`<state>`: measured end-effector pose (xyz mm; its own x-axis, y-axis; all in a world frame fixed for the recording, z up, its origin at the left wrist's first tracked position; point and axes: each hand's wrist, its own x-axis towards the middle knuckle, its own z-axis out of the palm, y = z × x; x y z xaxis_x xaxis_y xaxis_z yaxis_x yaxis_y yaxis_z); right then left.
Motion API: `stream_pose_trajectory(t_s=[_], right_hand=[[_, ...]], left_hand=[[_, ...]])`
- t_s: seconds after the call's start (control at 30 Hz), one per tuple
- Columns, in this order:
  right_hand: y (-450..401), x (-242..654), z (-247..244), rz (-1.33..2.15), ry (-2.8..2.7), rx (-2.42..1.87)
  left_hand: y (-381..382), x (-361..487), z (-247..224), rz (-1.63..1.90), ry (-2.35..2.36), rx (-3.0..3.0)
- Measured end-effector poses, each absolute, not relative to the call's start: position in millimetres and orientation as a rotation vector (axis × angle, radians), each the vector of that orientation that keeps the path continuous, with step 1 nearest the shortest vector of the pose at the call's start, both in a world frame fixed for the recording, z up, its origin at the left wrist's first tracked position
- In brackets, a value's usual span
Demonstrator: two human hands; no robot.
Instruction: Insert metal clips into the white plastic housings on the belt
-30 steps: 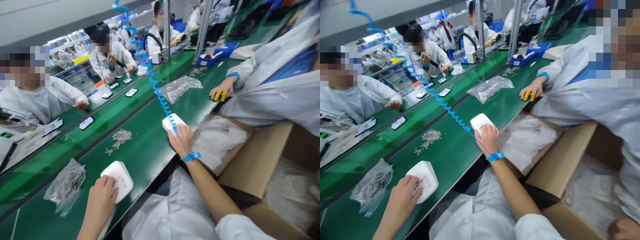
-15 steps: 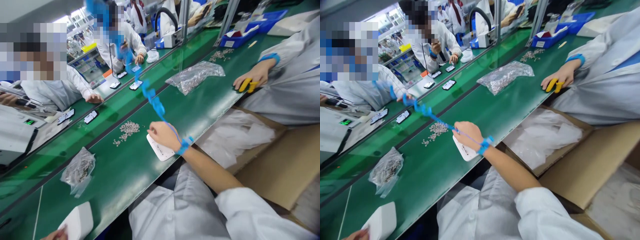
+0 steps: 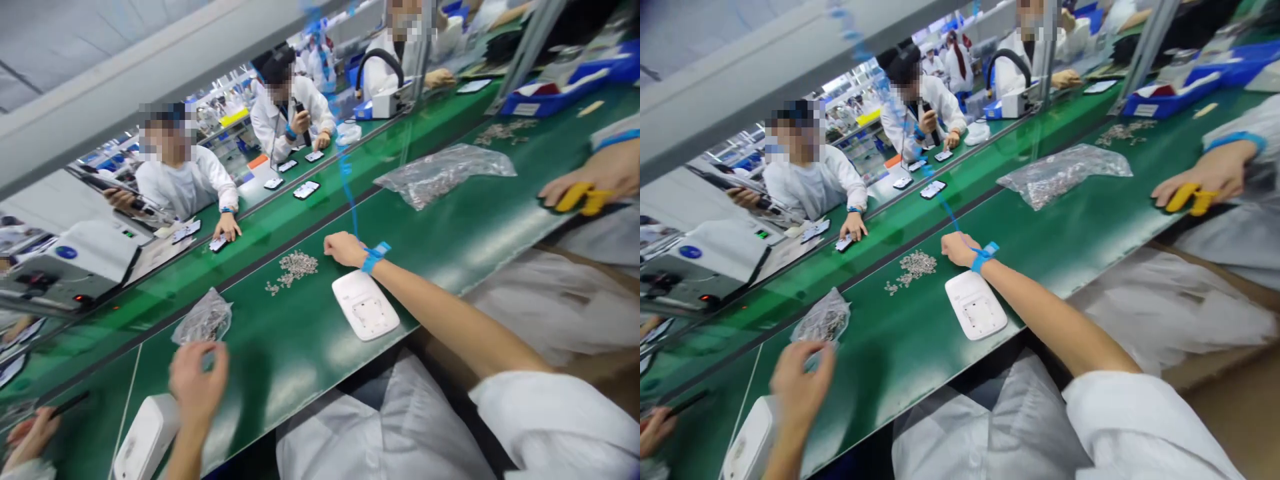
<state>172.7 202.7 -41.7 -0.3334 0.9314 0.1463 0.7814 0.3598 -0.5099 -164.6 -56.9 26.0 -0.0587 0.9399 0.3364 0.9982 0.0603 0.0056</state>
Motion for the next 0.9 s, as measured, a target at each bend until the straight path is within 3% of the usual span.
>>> stream_pose_trajectory(t_s=[0.07, 0.17, 0.43, 0.7, 0.9], right_hand=[[193, 187, -36, 0.415, -2.102, -1.499], [170, 215, -32, 0.500, -1.818, -1.425], [54, 264, -52, 0.847, -1.199, -1.368], [2, 231, -55, 0.609, -1.428, -1.468], [6, 217, -54, 0.574, -1.621, -1.472]], left_hand=[[-21, -109, 2, -0.764, -1.952, -2.189], [36, -32, -25, -0.935, -1.661, -2.517], [98, 35, -33, -0.854, -1.494, -2.919], [44, 21, -16, -0.541, -1.732, -2.738], [37, 24, -16, -0.517, -1.334, -2.896]])
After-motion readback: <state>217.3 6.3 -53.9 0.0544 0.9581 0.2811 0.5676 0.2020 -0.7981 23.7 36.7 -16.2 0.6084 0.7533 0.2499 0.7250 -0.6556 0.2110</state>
